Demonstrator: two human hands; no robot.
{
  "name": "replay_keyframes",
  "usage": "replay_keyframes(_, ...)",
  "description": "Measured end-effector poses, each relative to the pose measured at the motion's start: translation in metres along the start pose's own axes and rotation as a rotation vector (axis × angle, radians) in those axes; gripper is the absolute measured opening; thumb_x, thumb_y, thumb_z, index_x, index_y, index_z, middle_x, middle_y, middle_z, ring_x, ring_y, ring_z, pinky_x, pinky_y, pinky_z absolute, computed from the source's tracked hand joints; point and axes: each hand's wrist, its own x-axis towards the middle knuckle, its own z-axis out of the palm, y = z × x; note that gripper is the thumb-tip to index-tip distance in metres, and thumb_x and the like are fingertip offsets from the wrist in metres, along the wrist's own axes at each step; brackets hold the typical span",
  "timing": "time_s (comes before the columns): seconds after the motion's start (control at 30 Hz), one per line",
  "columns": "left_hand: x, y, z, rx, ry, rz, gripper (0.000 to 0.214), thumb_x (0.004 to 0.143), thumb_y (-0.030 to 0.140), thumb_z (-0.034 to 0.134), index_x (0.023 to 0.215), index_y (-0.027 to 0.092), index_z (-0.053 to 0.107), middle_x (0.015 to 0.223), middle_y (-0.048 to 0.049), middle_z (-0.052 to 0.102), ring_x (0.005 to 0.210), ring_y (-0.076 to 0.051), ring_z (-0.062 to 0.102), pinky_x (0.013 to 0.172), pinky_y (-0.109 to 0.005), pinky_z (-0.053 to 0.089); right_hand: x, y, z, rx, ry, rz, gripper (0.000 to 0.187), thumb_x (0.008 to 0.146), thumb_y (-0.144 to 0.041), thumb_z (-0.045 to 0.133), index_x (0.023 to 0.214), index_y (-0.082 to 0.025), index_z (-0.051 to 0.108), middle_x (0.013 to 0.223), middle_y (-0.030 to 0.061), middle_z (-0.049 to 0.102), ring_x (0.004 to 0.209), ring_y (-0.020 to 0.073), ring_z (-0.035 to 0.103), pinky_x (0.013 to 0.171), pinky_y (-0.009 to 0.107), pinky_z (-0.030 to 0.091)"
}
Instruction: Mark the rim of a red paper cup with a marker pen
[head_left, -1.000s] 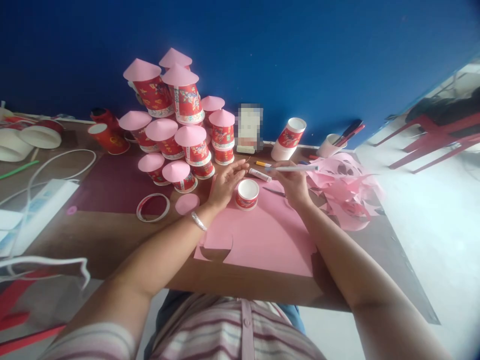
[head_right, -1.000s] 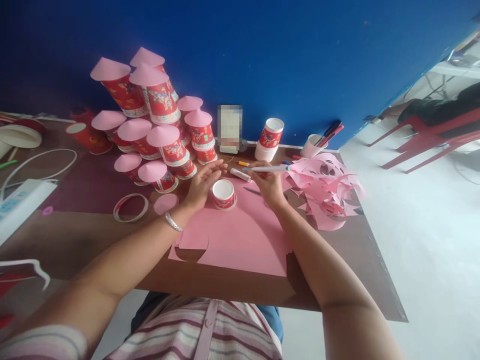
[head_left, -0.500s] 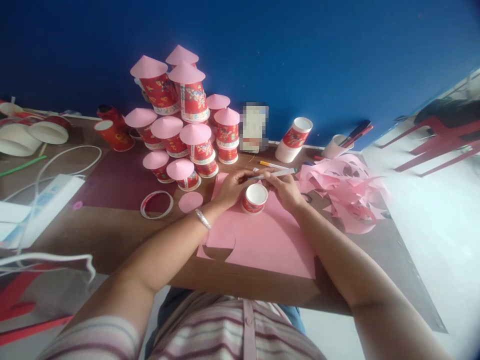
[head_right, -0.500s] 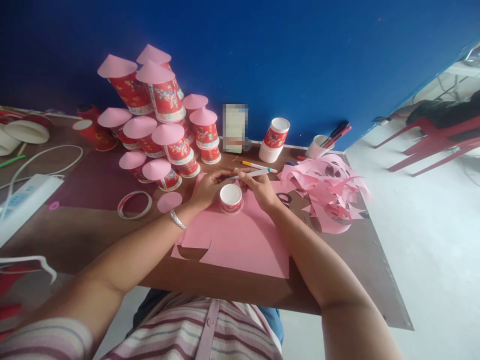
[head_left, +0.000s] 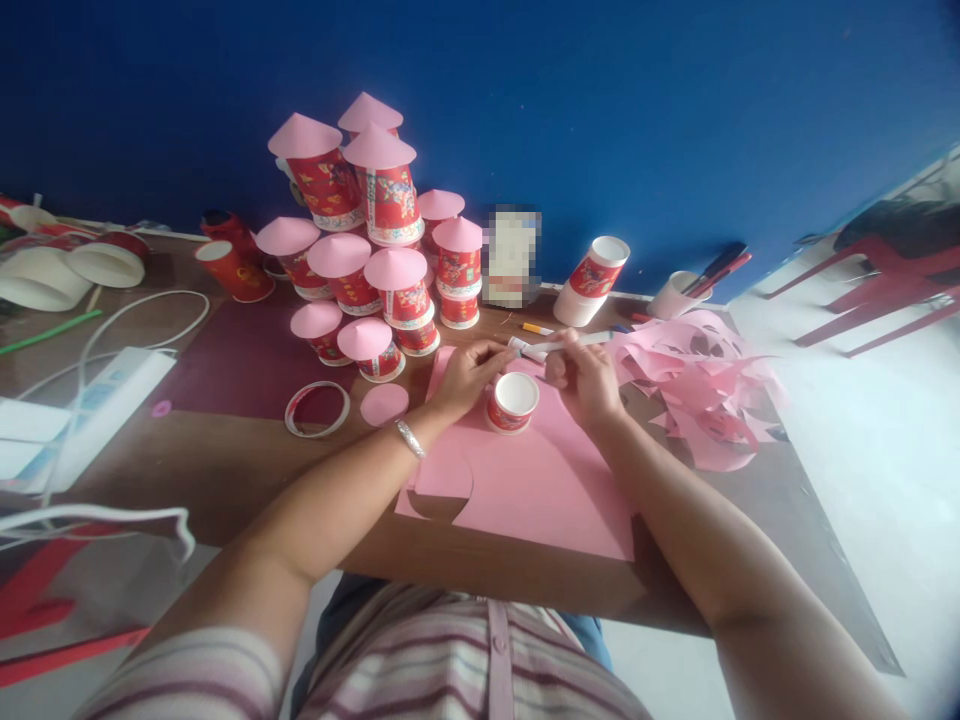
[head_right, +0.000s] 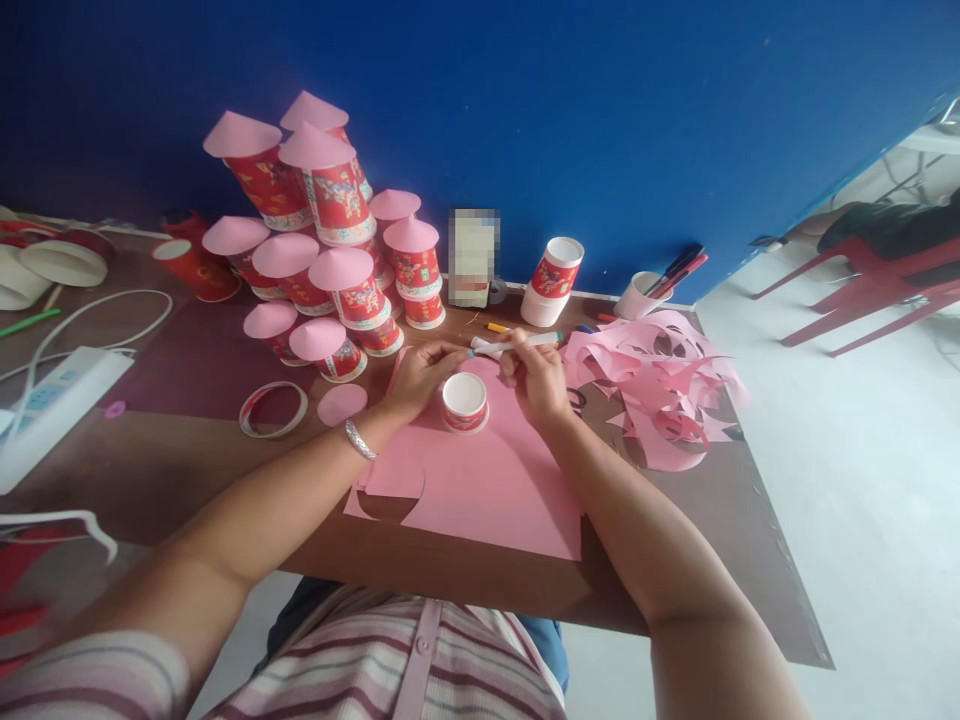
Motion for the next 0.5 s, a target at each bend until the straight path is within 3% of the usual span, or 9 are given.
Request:
replay_keyframes(0.1,0.003,-0.006,-0.008,0.014,0.061,-0.031,0.052,0.098,0.072,0.084,0.084,0.022,0.080,0.071,-0.0011,0.069,0.066,-0.016,0.060,0.066,-0.032,0.052,0.008,-0.007,-0.018,-0.004,0.162,-0.146,0.064,0.086,-0.086,0.096,0.097,-0.030,0.070,0.061,-0.0082,0.050,0.055,0.0142,0.045,0.054,0.030,0.037)
replay_keyframes(0.2,0.004,-0.009,-0.010,0.084,0.063,0.009,0.044,0.101,0.066,0.083,0.104,0.023,0.090,0.090,-0.0051,0.082,0.080,-0.020,0.071,0.081,-0.035,0.061,0.005,-0.007,-0.026,-0.132,0.189,-0.257,0.060,0.095,-0.088,0.088,0.109,-0.031,0.070,0.071,-0.0045,0.063,0.061,0.0179,0.057,0.058,0.032,0.047)
replay_keyframes(0.33,0.007,-0.013,-0.008,0.236,-0.058,0.135,0.032,0.109,0.048,0.073,0.120,0.027,0.094,0.126,-0.0093,0.090,0.119,-0.028,0.081,0.112,-0.043,0.065,-0.016,0.002,-0.015,-0.439,-0.058,-0.373,0.065,0.111,-0.094,0.063,0.123,-0.031,0.072,0.112,0.0090,0.084,0.092,0.0278,0.081,0.082,0.046,0.069)
replay_keyframes(0.4,0.009,-0.016,-0.009,0.295,-0.100,0.159,0.031,0.108,0.044,0.070,0.117,0.026,0.094,0.129,-0.0101,0.089,0.119,-0.028,0.081,0.111,-0.042,0.066,-0.025,0.008,-0.010,-0.596,-0.206,-0.473,0.071,0.112,-0.095,0.058,0.135,-0.029,0.072,0.126,0.0142,0.086,0.108,0.0326,0.085,0.095,0.053,0.072)
replay_keyframes(0.5,0.011,-0.021,-0.009,0.363,-0.135,0.170,0.029,0.105,0.040,0.068,0.112,0.024,0.092,0.122,-0.0102,0.088,0.111,-0.028,0.080,0.106,-0.041,0.066,-0.030,0.015,-0.010,-0.767,-0.385,-0.637,0.075,0.112,-0.091,0.063,0.151,-0.027,0.067,0.141,0.0191,0.084,0.127,0.0374,0.084,0.106,0.056,0.072)
